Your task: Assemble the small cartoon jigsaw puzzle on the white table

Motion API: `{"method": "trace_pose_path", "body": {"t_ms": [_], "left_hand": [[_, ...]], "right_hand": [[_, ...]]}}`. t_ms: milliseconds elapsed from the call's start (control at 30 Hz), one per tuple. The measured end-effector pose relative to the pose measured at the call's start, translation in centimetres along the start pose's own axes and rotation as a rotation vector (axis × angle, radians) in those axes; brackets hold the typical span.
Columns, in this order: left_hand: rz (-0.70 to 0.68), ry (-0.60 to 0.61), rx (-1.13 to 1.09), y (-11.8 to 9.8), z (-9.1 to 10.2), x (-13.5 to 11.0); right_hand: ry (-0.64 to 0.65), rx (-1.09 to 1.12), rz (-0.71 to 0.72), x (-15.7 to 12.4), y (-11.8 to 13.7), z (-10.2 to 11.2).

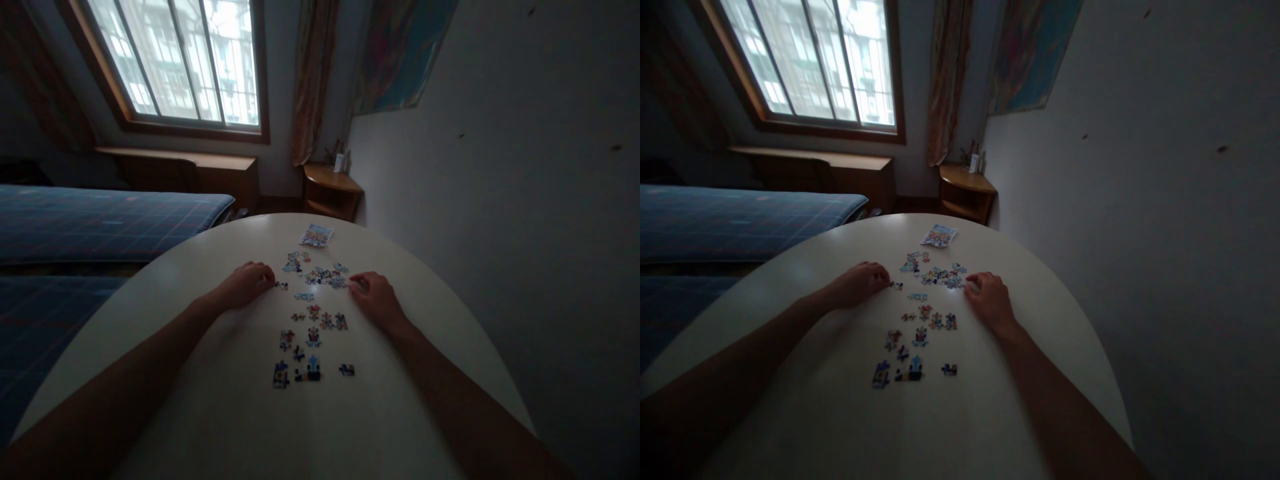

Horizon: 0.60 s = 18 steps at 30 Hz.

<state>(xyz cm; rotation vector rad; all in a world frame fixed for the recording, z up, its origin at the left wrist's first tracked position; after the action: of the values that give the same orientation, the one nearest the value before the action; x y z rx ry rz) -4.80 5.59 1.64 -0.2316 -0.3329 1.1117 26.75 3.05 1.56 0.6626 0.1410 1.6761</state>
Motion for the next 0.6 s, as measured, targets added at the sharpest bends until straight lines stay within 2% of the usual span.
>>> {"method": "trace_pose_path", "body": {"t_ms": [600], "left_hand": [[-0.048,0.065,-0.021,-0.35,0.64,-0.34]], "right_hand": [[0.005,-0.011,0.011,-0.04,0.00,-0.06]]}}
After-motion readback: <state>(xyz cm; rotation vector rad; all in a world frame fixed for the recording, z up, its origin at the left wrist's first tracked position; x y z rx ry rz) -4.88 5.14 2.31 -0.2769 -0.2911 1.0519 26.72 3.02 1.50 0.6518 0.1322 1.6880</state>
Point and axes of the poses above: each hand's wrist, its own x-axis towards the middle knuckle, its own z-axis out of the back of the hand, y = z × x, the point moved 3 cm from there along x, towards the middle knuckle
